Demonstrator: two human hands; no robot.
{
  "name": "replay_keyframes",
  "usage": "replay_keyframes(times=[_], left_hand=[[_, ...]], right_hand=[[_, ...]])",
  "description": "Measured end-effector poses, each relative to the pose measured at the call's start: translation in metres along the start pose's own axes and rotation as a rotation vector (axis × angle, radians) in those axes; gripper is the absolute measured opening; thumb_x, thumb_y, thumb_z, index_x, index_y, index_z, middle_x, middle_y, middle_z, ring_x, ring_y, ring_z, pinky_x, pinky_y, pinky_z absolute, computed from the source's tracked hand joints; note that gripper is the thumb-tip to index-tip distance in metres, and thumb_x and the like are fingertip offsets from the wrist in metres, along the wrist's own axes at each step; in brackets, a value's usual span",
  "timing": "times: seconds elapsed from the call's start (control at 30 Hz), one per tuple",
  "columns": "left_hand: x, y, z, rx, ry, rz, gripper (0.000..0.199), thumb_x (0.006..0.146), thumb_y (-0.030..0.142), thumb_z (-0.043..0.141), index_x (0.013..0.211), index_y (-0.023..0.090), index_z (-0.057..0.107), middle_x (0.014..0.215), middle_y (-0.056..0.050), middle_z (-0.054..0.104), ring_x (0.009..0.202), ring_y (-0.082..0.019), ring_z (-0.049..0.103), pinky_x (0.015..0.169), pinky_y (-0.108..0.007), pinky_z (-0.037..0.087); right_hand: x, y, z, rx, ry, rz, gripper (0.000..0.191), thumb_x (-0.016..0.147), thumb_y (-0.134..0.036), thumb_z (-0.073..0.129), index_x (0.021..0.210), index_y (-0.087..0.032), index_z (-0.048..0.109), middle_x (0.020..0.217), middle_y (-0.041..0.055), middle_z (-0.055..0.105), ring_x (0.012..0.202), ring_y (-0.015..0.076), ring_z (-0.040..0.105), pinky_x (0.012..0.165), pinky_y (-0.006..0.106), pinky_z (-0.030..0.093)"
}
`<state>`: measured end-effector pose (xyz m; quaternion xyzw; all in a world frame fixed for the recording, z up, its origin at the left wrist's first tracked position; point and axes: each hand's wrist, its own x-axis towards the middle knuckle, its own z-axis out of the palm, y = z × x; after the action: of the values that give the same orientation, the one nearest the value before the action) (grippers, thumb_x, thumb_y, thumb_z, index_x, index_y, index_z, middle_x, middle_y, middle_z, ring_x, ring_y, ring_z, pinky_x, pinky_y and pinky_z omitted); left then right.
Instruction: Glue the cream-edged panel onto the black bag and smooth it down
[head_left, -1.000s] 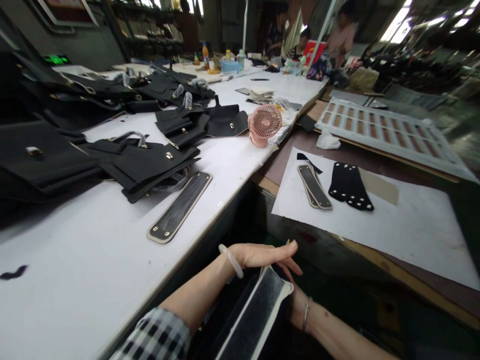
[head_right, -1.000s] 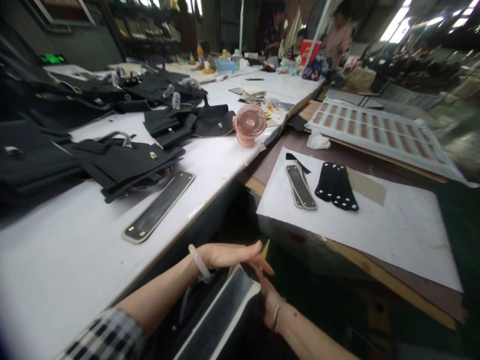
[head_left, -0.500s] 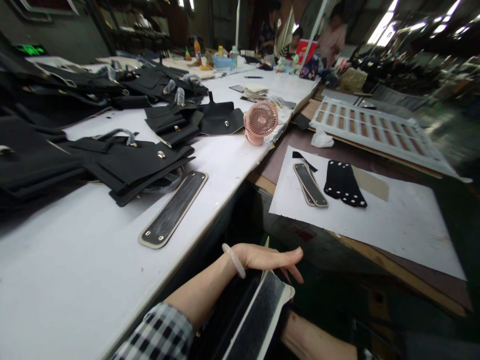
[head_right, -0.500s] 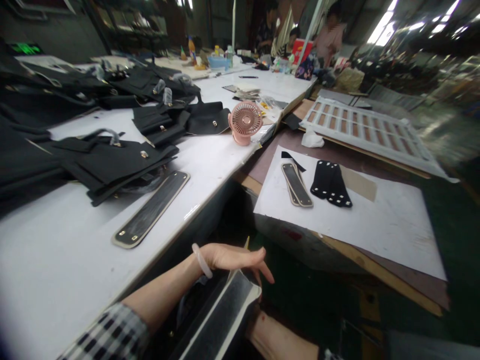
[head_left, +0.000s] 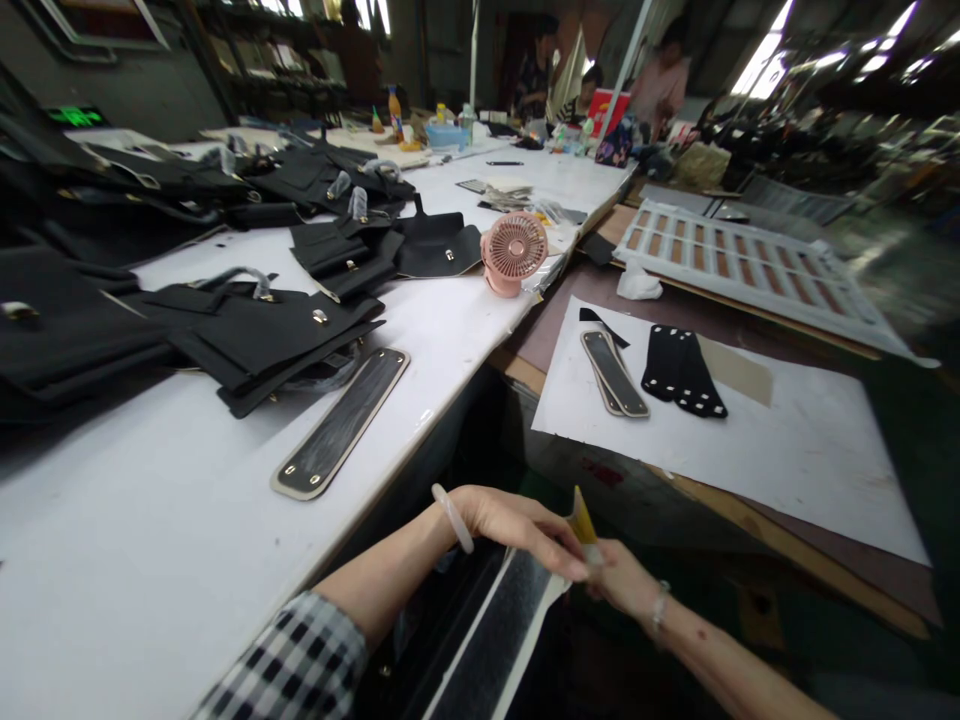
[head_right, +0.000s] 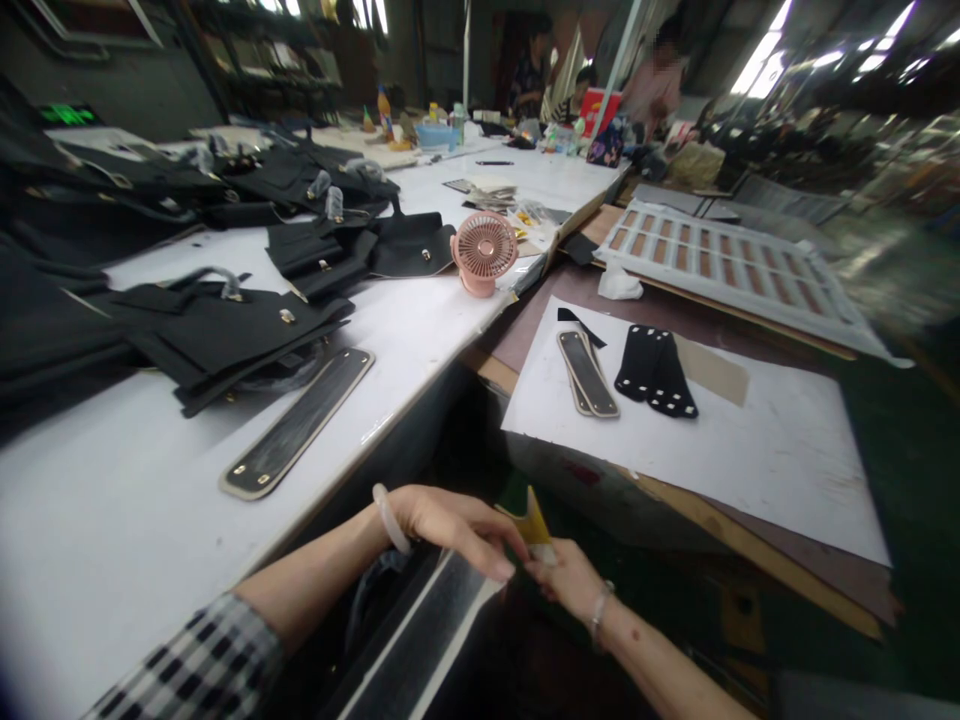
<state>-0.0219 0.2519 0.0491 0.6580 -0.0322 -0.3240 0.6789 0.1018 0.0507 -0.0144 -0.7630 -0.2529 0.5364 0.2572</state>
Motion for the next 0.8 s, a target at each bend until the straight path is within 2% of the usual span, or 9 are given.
replay_keyframes(times=[0.1,0.17,0.23,0.3,0.4,0.53,0.67,0.8], left_hand=[[0.004,-0.003,-0.001,-0.059,-0.038,-0.043,0.076,0.062,0.044,0.079,0.128,0.016,0.055,0.097,-0.004,0.067,0.093,-0.025,0.065,0.086,-0.037,0.05],[0.006,-0.005,-0.001,-0.093,-0.04,-0.065,0.077,0.058,0.035,0.079,0.128,0.016,0.053,0.098,-0.004,0.067,0.09,-0.024,0.066,0.083,-0.036,0.051],[0.007,-0.005,0.0,-0.111,-0.032,-0.084,0.082,0.054,0.032,0.079,0.129,0.015,0.052,0.101,-0.005,0.067,0.089,-0.024,0.065,0.08,-0.035,0.052],[0.007,-0.004,0.002,-0.115,-0.018,-0.103,0.086,0.053,0.031,0.079,0.132,0.014,0.049,0.103,-0.006,0.068,0.09,-0.025,0.066,0.078,-0.035,0.052],[0.005,0.0,0.003,-0.089,0.023,-0.136,0.089,0.056,0.032,0.076,0.138,0.012,0.045,0.108,-0.009,0.068,0.096,-0.028,0.066,0.079,-0.036,0.053],[0.002,0.004,0.003,-0.003,0.095,-0.161,0.1,0.056,0.034,0.077,0.145,0.008,0.039,0.126,-0.015,0.062,0.113,-0.034,0.059,0.089,-0.039,0.049],[0.002,0.006,0.003,0.028,0.111,-0.182,0.111,0.057,0.039,0.077,0.151,0.009,0.028,0.135,-0.019,0.057,0.116,-0.035,0.058,0.088,-0.039,0.049],[0.002,0.007,0.003,0.02,0.121,-0.188,0.113,0.058,0.042,0.077,0.152,0.007,0.024,0.138,-0.02,0.054,0.121,-0.034,0.056,0.095,-0.037,0.047]], right_hand=[[-0.027,0.004,-0.057,-0.076,0.128,-0.037,0.03,0.088,-0.042,0.062,0.098,-0.015,0.054,0.065,-0.0052,0.052,0.047,0.0089,0.048,0.045,0.02,0.037],[-0.052,-0.006,-0.085,-0.174,0.043,-0.037,0.035,0.09,-0.049,0.054,0.097,-0.015,0.054,0.067,-0.0017,0.058,0.047,0.0097,0.053,0.042,0.019,0.038],[-0.072,-0.025,-0.094,-0.233,-0.122,0.009,0.033,0.087,-0.046,0.057,0.097,-0.015,0.056,0.072,0.0011,0.062,0.048,0.0096,0.056,0.041,0.016,0.039],[-0.083,-0.044,-0.087,-0.258,-0.277,0.066,0.029,0.085,-0.039,0.061,0.1,-0.015,0.058,0.071,0.0002,0.062,0.045,0.0079,0.055,0.039,0.014,0.039],[-0.08,-0.066,-0.065,-0.308,-0.395,0.096,0.027,0.091,-0.04,0.053,0.1,-0.016,0.058,0.064,-0.0017,0.06,0.038,0.0056,0.048,0.034,0.011,0.037],[-0.064,-0.076,-0.047,-0.4,-0.428,0.12,0.034,0.097,-0.046,0.041,0.096,-0.016,0.057,0.057,-0.0014,0.057,0.034,0.007,0.047,0.028,0.011,0.033],[-0.057,-0.079,-0.046,-0.43,-0.44,0.127,0.033,0.097,-0.046,0.04,0.093,-0.017,0.056,0.055,-0.0013,0.056,0.032,0.0074,0.046,0.026,0.011,0.032],[-0.055,-0.08,-0.045,-0.43,-0.457,0.155,0.033,0.097,-0.046,0.039,0.095,-0.017,0.056,0.053,-0.0021,0.055,0.031,0.0079,0.046,0.026,0.012,0.033]])
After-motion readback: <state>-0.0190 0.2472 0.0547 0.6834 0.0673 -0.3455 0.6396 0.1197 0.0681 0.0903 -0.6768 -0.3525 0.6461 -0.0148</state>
